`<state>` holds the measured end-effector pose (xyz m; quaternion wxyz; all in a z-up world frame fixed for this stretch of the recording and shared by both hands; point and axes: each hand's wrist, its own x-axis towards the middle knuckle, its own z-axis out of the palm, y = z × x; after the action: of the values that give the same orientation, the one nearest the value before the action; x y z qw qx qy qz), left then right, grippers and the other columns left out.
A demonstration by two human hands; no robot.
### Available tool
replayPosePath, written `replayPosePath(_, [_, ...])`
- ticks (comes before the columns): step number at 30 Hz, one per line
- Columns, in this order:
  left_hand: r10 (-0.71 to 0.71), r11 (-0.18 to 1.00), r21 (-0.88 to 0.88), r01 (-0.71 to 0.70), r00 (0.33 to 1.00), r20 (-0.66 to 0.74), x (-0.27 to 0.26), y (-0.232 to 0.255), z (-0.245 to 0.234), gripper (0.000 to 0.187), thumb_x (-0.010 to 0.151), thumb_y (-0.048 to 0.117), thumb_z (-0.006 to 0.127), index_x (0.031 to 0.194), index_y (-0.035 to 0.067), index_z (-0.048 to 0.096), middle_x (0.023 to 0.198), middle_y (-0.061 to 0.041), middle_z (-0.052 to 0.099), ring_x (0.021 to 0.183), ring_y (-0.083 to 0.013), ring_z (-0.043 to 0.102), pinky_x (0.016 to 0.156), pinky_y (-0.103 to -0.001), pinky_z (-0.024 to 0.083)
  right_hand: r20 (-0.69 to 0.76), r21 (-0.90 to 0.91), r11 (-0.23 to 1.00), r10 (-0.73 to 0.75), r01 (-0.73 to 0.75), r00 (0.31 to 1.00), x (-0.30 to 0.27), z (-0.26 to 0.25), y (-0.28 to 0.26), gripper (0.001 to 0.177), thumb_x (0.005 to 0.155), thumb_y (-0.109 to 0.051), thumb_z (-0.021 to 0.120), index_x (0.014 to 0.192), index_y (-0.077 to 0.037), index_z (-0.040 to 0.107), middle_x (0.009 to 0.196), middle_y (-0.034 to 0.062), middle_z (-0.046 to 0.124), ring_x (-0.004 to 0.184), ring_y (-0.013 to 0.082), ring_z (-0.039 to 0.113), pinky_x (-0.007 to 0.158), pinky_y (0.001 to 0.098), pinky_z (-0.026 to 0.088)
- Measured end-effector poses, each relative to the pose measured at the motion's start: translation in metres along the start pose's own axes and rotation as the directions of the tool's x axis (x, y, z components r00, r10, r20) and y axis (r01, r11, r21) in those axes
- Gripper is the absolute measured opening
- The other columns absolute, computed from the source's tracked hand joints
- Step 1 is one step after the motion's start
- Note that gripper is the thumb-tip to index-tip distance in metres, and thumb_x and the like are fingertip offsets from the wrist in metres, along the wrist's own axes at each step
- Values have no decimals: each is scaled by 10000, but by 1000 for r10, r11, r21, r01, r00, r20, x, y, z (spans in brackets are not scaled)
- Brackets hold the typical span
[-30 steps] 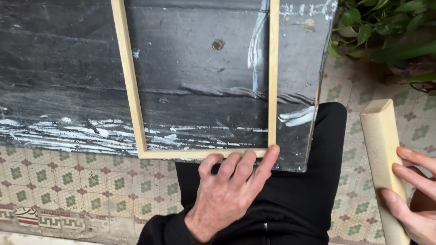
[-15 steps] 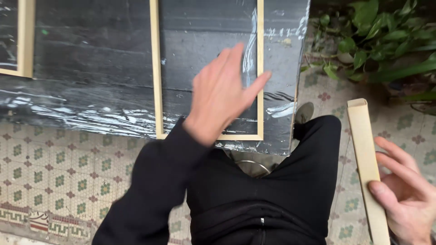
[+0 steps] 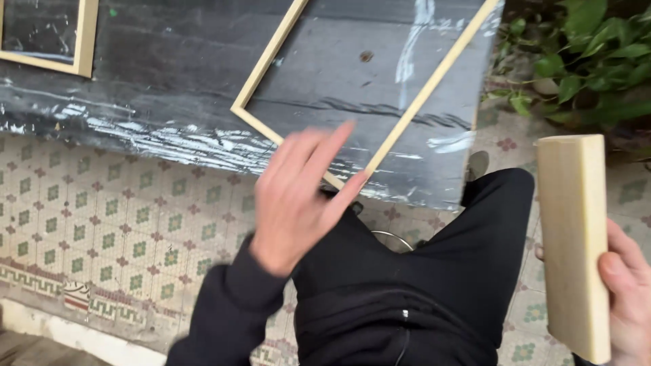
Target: Sanding the edges and corners of a small wooden frame using a sanding block.
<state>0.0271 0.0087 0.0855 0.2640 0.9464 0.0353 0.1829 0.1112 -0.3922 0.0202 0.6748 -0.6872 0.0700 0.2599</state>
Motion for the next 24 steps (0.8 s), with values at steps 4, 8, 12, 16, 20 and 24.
replayPosePath(4, [-79,977,194,91,994,-70,-63,0,9,458,905,288,852,1265,55,692,1141,-74,618,1090,-260,596,952,-437,473,69,-143,989,33,-22,997,9,10,-2,729,1042,-449,477,1592,25,416,1328,249,602,1115,314,655,859,429,561])
replayPosePath(8, [-59,975,210,77,994,-88,-77,9,34,469,908,262,854,1290,44,693,1188,-85,594,1157,-269,578,1056,-465,451,2,-207,976,62,-61,998,4,9,9,726,1055,-483,453,1585,11,418,1268,257,613,1095,324,652,732,446,552])
replayPosePath(12, [-14,980,197,44,988,-152,-74,7,46,441,906,235,880,1275,58,717,1224,-84,602,1193,-257,577,1109,-498,438,28,-200,980,17,-11,999,5,-2,13,698,1066,-485,448,1554,11,396,1300,234,602,1148,327,646,825,431,577])
replayPosePath(16, [20,989,149,18,967,-254,-71,0,60,350,910,163,896,1212,77,740,1210,-61,643,1199,-246,601,1136,-520,456,49,-218,975,62,-50,997,4,-1,12,715,1039,-480,450,1604,-46,391,1344,219,591,1124,345,650,726,442,591])
replayPosePath(20, [65,992,123,-32,959,-277,-73,-5,66,312,910,94,885,1195,81,759,1184,-45,668,1175,-234,618,1134,-497,476,38,-213,975,67,-58,997,3,1,8,716,1039,-484,454,1601,-44,392,1357,210,591,1120,340,653,710,440,592])
replayPosePath(24, [123,984,160,-80,953,-278,-73,-3,66,315,850,74,848,1157,103,788,1108,-19,658,1087,-220,613,1088,-484,478,49,-239,969,68,-55,996,2,9,1,757,1029,-491,469,1604,-2,411,1329,227,606,1105,334,666,756,447,577])
